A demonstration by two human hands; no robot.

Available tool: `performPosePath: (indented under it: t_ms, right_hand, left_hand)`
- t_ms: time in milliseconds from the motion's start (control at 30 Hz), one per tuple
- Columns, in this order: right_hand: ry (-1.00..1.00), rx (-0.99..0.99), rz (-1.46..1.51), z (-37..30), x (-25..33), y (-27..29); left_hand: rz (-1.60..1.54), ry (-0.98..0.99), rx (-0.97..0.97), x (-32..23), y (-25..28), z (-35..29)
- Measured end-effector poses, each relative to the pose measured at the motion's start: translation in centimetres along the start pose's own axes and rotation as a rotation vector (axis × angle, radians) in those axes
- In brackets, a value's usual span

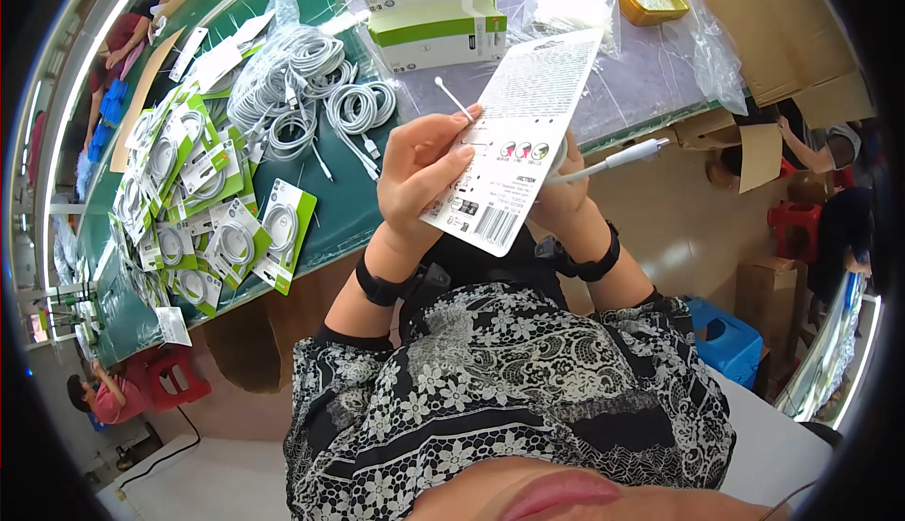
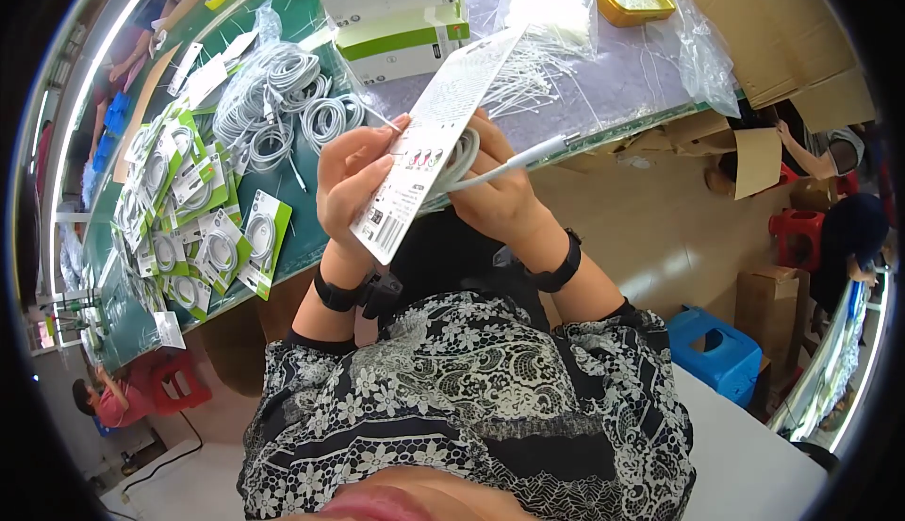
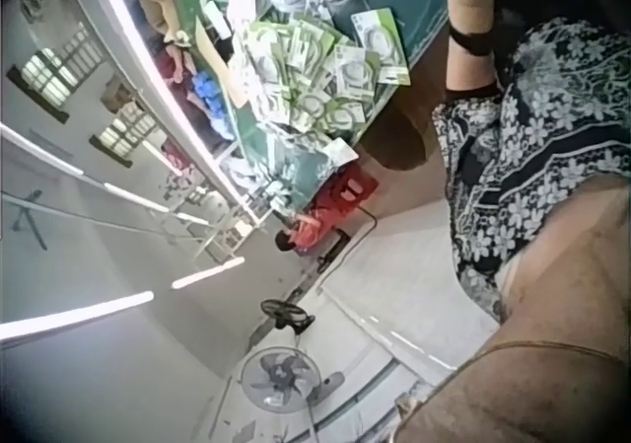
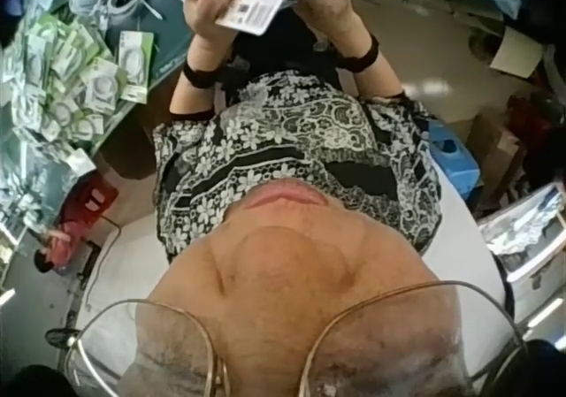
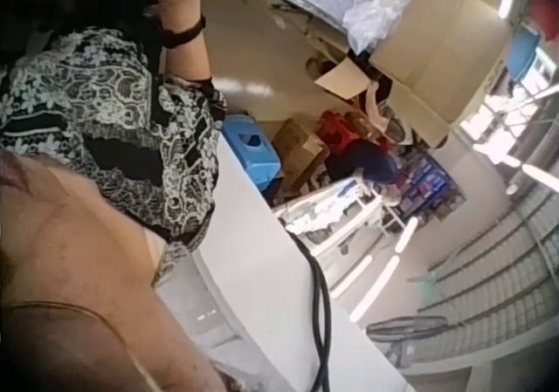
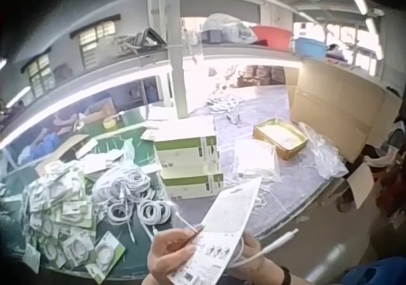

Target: The person picks up a coiled cable and a card, places the cable onto the card, and secures it by threading a plastic tie through the packaging. After pulling the tie tight, they set the packaged cable onto a stack of boxes.

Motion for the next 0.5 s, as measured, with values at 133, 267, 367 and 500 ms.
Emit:
performPosePath:
  t_ms: [133,267,367,500]
  right_hand:
    - [-0.510,-0.026,0.431,-1.4,-2.6,-0.8]
    - [0.073,0.209,0.177,0.8,0.6,-0.4]
    - [-0.355,0.244,0.526,-0.8,-1.8,-1.1]
    - [-0.438,0.293,0.581,-1.3,-2.1,-1.2]
  left_hand:
    - [-0.058,0.030,0.059,-0.1,0.4,0.6]
    - [-0.148,0.036,0.023,-0.7,1.1,1.3]
    - [-0.130,-0.001,0.048,-1.5,1.3,1.8]
    - [-0.146,0.039,0.041,-2.4,1.1,2.7]
Point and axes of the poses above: each hand's wrist, its own z-axis towards the middle knuckle, its own y-axis out of the back of the hand, x = y × z, the point moved 8 cm from there along z, towards the middle knuckle, and after that the axes turned 9 degrees about z, right-handed, at the moved point
